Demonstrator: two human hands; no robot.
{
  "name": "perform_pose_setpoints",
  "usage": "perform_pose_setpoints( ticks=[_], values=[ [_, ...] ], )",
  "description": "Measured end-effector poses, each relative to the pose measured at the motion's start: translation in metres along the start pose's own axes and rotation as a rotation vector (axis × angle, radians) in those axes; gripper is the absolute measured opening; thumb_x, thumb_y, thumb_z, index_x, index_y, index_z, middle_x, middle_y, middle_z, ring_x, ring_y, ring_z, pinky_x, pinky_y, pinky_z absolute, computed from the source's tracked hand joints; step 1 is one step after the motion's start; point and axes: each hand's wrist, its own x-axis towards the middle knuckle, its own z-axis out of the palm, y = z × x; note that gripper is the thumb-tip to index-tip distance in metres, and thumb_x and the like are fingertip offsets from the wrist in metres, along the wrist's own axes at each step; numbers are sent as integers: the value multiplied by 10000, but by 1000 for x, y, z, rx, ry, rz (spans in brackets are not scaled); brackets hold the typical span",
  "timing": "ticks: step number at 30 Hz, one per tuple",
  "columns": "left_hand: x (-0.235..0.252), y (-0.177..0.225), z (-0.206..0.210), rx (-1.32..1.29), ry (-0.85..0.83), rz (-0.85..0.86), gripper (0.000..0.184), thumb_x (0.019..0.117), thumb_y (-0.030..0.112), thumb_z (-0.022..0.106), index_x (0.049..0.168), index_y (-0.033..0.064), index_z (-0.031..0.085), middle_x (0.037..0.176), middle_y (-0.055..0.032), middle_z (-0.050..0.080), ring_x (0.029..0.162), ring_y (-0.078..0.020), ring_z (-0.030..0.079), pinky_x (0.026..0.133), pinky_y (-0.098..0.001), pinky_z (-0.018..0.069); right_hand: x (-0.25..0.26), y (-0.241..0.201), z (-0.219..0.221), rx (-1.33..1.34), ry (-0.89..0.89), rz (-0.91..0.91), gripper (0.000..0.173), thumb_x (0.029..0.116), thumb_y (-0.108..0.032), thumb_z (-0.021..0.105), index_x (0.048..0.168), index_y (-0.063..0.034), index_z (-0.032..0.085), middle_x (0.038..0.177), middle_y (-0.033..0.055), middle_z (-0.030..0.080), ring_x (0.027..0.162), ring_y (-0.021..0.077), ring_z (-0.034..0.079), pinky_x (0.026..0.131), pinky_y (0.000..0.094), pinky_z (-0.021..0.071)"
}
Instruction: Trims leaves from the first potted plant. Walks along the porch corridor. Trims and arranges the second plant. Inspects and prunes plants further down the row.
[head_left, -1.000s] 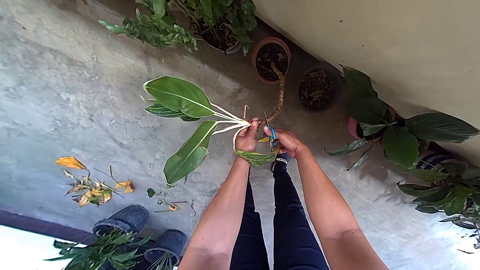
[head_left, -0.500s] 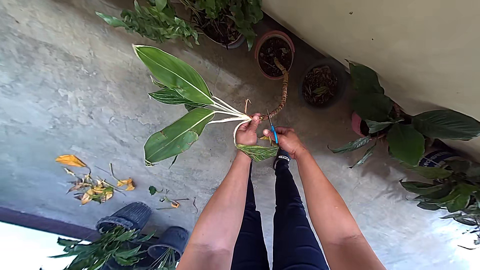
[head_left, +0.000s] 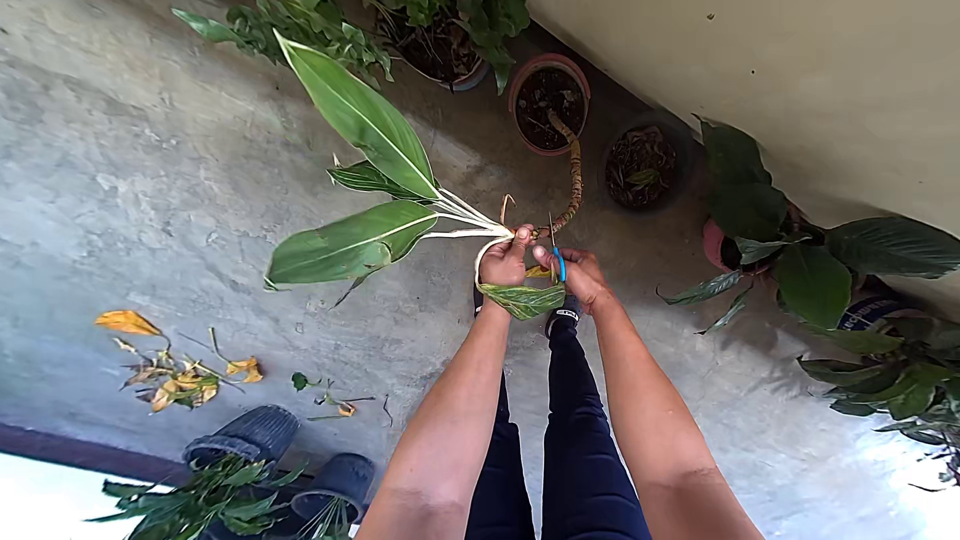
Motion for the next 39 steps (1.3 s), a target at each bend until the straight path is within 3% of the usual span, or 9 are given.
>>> perform_pose_setpoints(
  ticks=[10,13,15,18,21,26,31,36,39],
  values=[
    [0,7,11,-36,-9,-147,180,1059,144,579,1055,-10,673,887,-40,703,766,-81,671,760,-245,574,-1,7,-4,-58,119,-114,272,859,-261,850,799,-71,664,645,-7,564,550,68,461,545,290,393],
    [-5,-10,18,-139,-81,-149,191,1071,175,554,1064,12,653,850,-31,682,727,-75,655,701,-240,582,5,5,-4,38,44,-84,351,913,-232,808,1226,-92,731,952,38,732,743,82,626,670,286,528],
    [-8,-9,16,-244,-58,-181,187,1092,169,503,1133,21,610,938,-38,675,801,-84,652,756,-240,574,3,11,-4,-1,30,-23,326,943,-323,771,1126,-64,697,871,55,702,702,111,636,659,306,547],
    [-13,0,-2,-352,-30,-177,230,1092,116,488,1302,26,513,1112,-103,698,1035,-183,698,959,-355,573,-9,33,-14,-57,82,73,424,944,-423,751,1128,-49,677,849,82,703,695,161,651,685,349,565],
    [-21,-8,-38,-304,-46,-150,303,1064,100,552,1358,99,480,1164,-86,722,1089,-210,716,998,-387,571,-26,54,-20,-66,262,-11,386,903,-384,809,1046,-48,686,764,57,683,649,157,631,651,360,549],
    [-7,-19,-73,-317,82,-240,144,1063,18,494,1175,106,515,1023,-47,721,939,-155,721,844,-316,594,-39,28,-28,-320,368,-156,433,889,-370,826,1129,-41,679,763,45,660,640,156,607,652,385,538],
    [24,-29,-60,-391,245,-370,114,1011,41,430,1011,154,450,766,6,509,609,-122,537,632,-307,535,-12,-2,2,-715,216,-92,587,882,-447,815,1235,-9,647,880,192,698,826,375,687,770,580,557],
    [11,-31,-49,-222,75,-408,141,1013,184,652,1051,160,518,784,31,545,555,-47,467,515,-193,437,-12,-8,59,-904,6,-74,490,924,-343,782,1280,-47,624,1009,218,720,982,406,710,845,588,562],
    [10,-26,-72,-140,-24,-357,232,1006,161,674,1126,125,479,845,7,592,584,-41,498,550,-194,452,-19,-9,80,-932,-32,-60,481,938,-373,762,1247,-30,628,1048,207,717,1026,382,707,891,551,557]
  ],
)
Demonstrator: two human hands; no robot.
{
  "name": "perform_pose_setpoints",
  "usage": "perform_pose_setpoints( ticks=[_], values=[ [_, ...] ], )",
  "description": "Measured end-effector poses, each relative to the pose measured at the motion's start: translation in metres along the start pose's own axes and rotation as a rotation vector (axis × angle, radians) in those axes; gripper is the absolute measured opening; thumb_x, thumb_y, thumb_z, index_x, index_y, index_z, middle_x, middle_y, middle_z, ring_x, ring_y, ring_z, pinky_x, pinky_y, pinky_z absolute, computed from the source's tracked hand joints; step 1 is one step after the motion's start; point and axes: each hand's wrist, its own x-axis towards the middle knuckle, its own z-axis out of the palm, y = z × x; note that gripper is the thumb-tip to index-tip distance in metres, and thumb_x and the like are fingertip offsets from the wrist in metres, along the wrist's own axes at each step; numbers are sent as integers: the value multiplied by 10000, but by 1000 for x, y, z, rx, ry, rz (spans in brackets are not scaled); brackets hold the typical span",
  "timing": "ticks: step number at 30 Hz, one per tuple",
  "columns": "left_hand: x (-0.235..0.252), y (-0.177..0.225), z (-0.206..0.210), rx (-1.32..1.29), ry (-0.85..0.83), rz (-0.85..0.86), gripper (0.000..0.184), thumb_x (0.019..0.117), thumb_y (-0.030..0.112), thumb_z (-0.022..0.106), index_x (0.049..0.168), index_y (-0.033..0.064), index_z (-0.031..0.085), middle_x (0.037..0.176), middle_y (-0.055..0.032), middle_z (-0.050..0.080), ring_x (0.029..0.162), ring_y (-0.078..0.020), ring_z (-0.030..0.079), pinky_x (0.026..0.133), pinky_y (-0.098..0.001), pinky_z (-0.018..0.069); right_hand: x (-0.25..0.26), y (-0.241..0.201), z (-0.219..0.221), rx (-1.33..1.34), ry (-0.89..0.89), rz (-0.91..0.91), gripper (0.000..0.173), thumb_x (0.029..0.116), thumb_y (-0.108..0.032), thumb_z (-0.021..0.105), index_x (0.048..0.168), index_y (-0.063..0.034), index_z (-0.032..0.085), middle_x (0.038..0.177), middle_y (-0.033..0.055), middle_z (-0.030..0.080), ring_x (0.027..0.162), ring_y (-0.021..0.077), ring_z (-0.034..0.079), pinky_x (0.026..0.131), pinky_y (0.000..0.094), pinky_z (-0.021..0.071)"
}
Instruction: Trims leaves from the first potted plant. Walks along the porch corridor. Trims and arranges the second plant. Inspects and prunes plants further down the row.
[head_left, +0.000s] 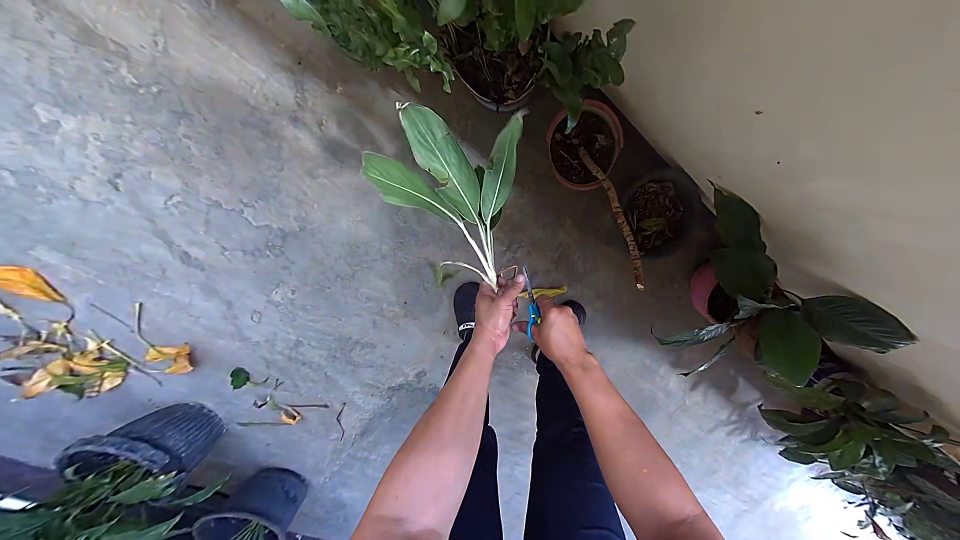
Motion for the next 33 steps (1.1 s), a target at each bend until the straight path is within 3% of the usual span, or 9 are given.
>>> perform_pose_setpoints(
  ticks=[2,6,9,13,18,22,25,29,33],
  values=[
    [-3,5,-12,57,-63,25,251,1002,138,678,1164,75,497,920,-40,700,606,-45,553,565,-200,465,-2,-11,4,-37,-56,2,464,956,-368,733,1257,-28,636,1115,205,711,1085,367,694,936,537,544],
    [-5,7,-28,243,-51,38,303,946,86,742,1125,16,508,897,-91,627,718,-139,605,670,-314,544,-1,-34,19,-91,-86,-8,377,992,-172,645,1325,3,612,1234,213,678,1163,354,671,982,500,536],
    [8,4,-40,274,-7,72,254,966,66,712,1105,19,505,905,-95,671,758,-145,650,724,-322,562,7,-45,26,-129,-104,-28,380,1006,-148,618,1350,9,591,1285,217,651,1189,340,659,1002,472,530],
    [42,-4,-47,447,30,90,297,968,144,733,1132,-1,533,877,-122,631,737,-197,624,723,-398,552,42,-48,27,-341,-177,-85,405,1011,-167,586,1379,2,568,1275,225,658,1170,392,659,936,552,537],
    [112,-27,-39,418,137,127,274,988,177,711,1128,13,540,841,-107,626,662,-184,615,640,-375,547,132,-23,30,-305,-262,-198,448,937,-127,678,1364,-27,583,1225,229,674,1164,392,656,970,566,520],
    [167,-56,-19,331,147,207,252,998,132,679,1131,-32,541,892,-103,606,730,-155,617,711,-339,555,194,20,37,-172,-236,-258,494,876,-44,722,1352,-27,588,1166,217,684,992,335,711,882,496,579],
    [203,-75,-3,448,166,282,272,1002,135,666,1166,-60,574,947,-143,649,839,-204,650,820,-397,556,222,39,42,-327,-191,-281,528,948,-75,653,1447,3,502,1251,264,655,1164,425,653,982,583,517],
    [242,-91,12,539,219,255,311,1008,184,676,1205,-47,606,1062,-212,688,997,-331,679,931,-518,533,252,50,47,-480,-169,-277,414,1063,-109,489,1456,21,486,1258,279,646,1174,448,644,968,595,518],
    [270,-94,11,584,225,272,315,1017,205,667,1215,-34,614,1078,-235,695,1019,-372,686,935,-558,529,284,54,51,-412,-161,-280,415,974,-86,634,1371,12,564,1211,275,661,1126,440,660,946,602,523]
  ],
)
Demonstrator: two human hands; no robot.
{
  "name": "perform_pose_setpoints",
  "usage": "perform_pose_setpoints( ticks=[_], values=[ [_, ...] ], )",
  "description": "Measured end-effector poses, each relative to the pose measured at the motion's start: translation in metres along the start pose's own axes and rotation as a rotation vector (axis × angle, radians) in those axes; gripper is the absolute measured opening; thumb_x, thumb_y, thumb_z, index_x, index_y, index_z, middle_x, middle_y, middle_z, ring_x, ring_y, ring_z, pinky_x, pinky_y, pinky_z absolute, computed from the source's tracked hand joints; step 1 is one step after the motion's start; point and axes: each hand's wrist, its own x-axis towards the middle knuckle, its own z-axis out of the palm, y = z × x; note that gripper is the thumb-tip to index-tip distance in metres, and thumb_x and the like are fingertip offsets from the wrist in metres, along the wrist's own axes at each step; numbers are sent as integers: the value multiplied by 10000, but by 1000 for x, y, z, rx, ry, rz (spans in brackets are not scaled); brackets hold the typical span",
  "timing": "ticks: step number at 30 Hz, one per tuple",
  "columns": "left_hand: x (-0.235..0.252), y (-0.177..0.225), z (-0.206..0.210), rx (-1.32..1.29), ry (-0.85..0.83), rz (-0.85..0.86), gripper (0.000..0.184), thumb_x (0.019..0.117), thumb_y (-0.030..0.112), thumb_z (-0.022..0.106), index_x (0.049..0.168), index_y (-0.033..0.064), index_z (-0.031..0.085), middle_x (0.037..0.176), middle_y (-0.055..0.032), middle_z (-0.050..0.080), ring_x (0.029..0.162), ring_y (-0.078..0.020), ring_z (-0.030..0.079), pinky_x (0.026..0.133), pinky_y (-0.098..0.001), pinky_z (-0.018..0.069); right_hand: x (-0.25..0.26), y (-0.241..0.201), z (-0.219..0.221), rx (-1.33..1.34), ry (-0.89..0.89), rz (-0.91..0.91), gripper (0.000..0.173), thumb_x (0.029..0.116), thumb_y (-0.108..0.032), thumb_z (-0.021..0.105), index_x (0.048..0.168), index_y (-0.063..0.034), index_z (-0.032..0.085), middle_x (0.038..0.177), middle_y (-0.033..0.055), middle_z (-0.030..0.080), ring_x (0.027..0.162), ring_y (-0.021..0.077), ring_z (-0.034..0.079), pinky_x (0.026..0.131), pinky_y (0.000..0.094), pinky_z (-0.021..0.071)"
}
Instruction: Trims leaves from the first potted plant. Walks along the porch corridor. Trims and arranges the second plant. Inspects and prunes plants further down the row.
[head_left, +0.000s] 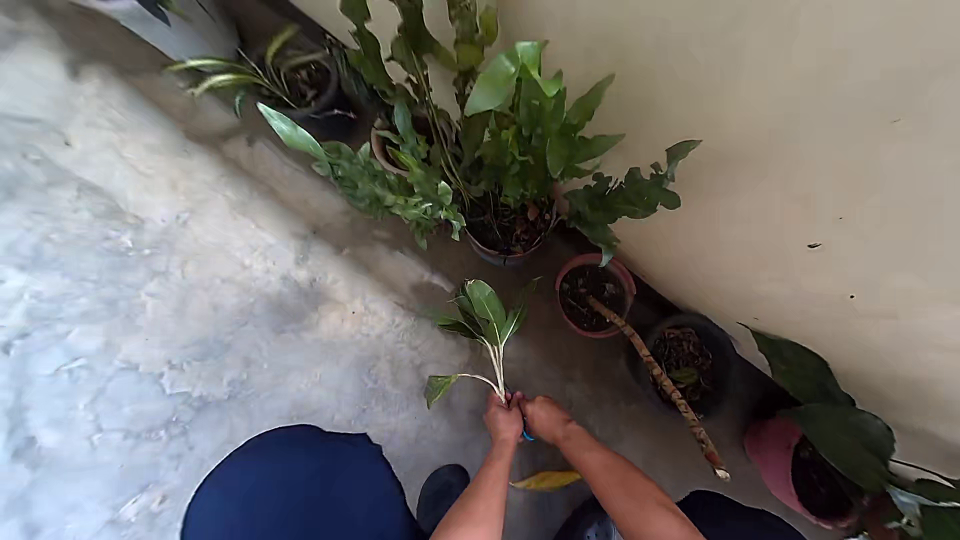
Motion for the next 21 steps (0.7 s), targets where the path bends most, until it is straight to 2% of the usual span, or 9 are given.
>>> perform_pose_setpoints(
  ticks=[3,5,8,11,12,14,18,20,21],
  values=[
    [-1,-3,-7,15,-1,21,279,1023,183,654,1202,-24,604,1038,-226,686,971,-362,682,902,-553,532,12,10,14,289,52,-9,462,872,-35,745,1310,-42,598,1058,191,700,799,292,720,753,465,602],
    [-7,-7,-13,20,-21,19,262,1023,194,654,1175,-14,605,1002,-217,683,929,-355,680,868,-550,538,11,14,26,482,63,-17,462,807,1,788,1234,-28,615,996,154,686,707,233,688,683,410,601],
    [-10,-4,-21,51,-47,20,245,1019,194,663,1149,-8,614,986,-209,680,918,-348,676,862,-542,535,8,10,35,530,111,11,461,777,2,806,1192,-40,609,976,137,676,709,221,684,663,403,599],
    [-1,9,-24,157,-64,40,231,1016,157,640,1186,2,624,1061,-213,698,1023,-359,684,931,-541,529,4,-9,34,207,227,44,579,949,-119,668,1498,-71,492,1256,215,678,1136,364,685,977,537,542],
    [2,14,-25,190,-73,46,245,1019,160,637,1205,1,621,1082,-218,700,1047,-362,685,949,-541,527,6,-12,34,169,249,41,583,981,-133,630,1532,-63,452,1290,225,663,1182,383,664,1009,547,523],
    [0,13,-27,209,-93,56,251,1019,141,624,1224,-3,607,1090,-217,696,1049,-358,684,952,-534,527,6,-10,35,269,260,21,591,942,-103,672,1504,-58,493,1250,214,685,1120,353,694,988,513,542],
    [-8,12,-24,209,-153,67,260,1026,153,625,1232,-2,597,1080,-213,693,1029,-351,685,944,-528,529,7,11,44,679,199,32,508,772,25,804,1234,-45,604,972,123,692,709,199,699,680,375,611],
    [-10,7,-22,238,-191,80,292,1028,160,625,1268,-3,590,1112,-209,696,1062,-346,684,976,-518,524,4,22,46,881,89,55,476,784,54,816,1178,-21,560,901,112,669,645,180,678,619,333,599],
    [-8,0,-23,252,-205,90,325,1024,148,626,1304,-11,584,1134,-208,702,1083,-347,687,1000,-518,520,1,28,42,975,12,57,461,816,51,811,1195,8,551,932,128,666,701,191,691,667,335,610]
  ],
)
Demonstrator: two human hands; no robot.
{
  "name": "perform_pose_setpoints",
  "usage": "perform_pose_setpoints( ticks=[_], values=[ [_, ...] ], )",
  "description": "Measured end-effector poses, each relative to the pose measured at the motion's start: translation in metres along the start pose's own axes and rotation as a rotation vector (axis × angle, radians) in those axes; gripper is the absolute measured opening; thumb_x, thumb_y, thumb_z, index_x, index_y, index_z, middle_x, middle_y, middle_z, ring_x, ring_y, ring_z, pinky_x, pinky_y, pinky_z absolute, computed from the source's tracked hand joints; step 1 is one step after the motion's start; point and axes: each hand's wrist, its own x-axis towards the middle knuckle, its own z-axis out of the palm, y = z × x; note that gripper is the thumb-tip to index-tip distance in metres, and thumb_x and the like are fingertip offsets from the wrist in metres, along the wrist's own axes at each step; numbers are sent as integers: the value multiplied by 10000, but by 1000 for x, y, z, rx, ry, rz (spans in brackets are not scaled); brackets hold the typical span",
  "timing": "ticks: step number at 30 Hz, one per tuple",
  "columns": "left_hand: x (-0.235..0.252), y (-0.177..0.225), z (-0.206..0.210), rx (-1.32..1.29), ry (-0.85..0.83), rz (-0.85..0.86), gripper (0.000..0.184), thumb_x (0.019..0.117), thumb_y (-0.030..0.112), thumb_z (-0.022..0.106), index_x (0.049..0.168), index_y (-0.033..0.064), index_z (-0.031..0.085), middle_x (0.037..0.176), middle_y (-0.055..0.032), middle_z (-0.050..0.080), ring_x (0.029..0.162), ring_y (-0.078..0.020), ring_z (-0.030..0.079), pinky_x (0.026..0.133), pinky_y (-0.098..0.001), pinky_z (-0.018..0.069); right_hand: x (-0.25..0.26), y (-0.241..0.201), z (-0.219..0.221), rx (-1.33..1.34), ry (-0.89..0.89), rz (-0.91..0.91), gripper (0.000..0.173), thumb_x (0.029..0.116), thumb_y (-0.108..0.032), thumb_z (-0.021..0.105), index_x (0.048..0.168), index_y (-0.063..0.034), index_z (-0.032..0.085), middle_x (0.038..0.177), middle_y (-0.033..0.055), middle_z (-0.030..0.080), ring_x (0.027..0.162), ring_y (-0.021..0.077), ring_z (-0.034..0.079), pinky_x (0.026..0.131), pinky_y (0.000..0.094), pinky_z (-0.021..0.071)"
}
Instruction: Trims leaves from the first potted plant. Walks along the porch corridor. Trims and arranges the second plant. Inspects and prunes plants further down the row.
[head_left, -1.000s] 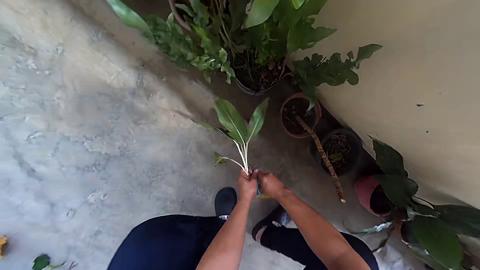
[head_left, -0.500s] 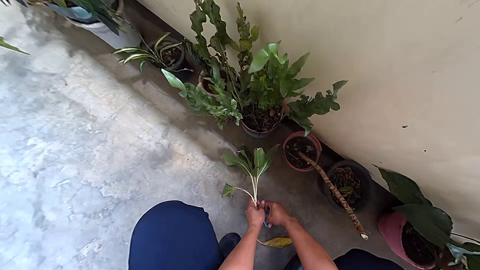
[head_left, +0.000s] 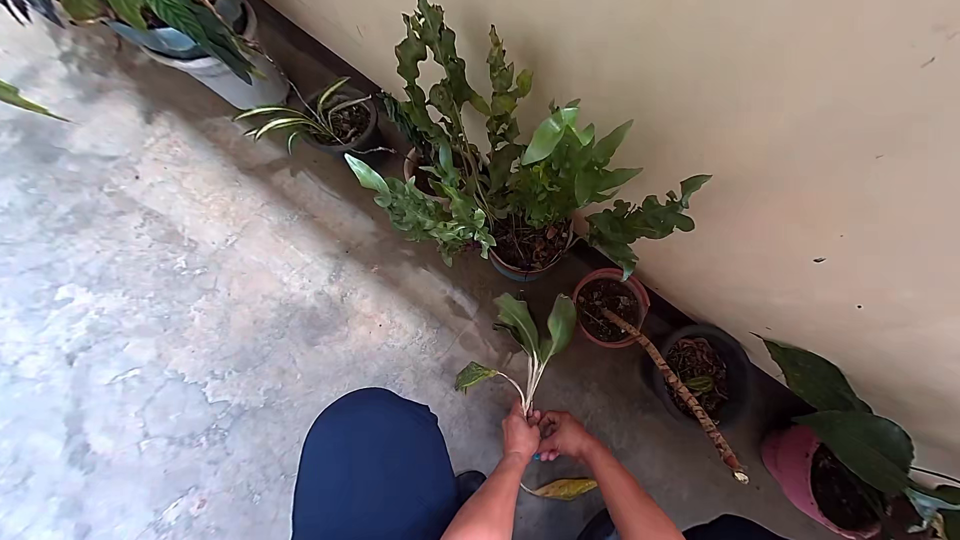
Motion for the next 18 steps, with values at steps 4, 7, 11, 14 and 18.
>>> perform_pose_setpoints(
  ticks=[4,7,11,14,18],
  values=[
    [10,-18,-3,4,75,-87,380,1021,220,657,1309,-20,591,1128,-195,724,1081,-350,697,1006,-533,517,-36,-62,-39,-358,199,-118,348,953,-182,740,1226,21,669,1132,175,708,1016,255,699,951,422,558],
    [11,-13,-3,-26,239,-188,589,952,451,730,1302,-11,629,1265,-259,638,1158,-401,632,1017,-576,484,-66,-112,-66,-552,725,-342,277,1017,-206,620,1172,6,708,1158,182,705,1059,280,698,980,430,551],
    [11,18,-6,-415,486,-283,540,929,377,779,1232,-42,626,1189,-248,634,1109,-375,612,963,-557,489,-67,-135,-120,-804,1031,-236,285,981,-210,679,1227,-67,697,1300,205,632,1249,406,569,1009,592,461],
    [14,40,-5,-888,447,-363,508,985,329,718,1329,-15,573,1184,-228,626,1047,-312,590,915,-511,484,-51,-134,-141,-945,956,-81,361,965,-188,703,1303,-75,647,1347,214,612,1299,433,539,998,623,453],
    [4,70,1,-1035,319,-310,447,956,355,747,1227,31,601,939,-100,564,713,-165,476,618,-350,432,-45,-133,-130,-968,878,40,347,1042,-141,558,1381,-80,599,1313,212,648,1285,413,574,1038,561,471]
  ],
)
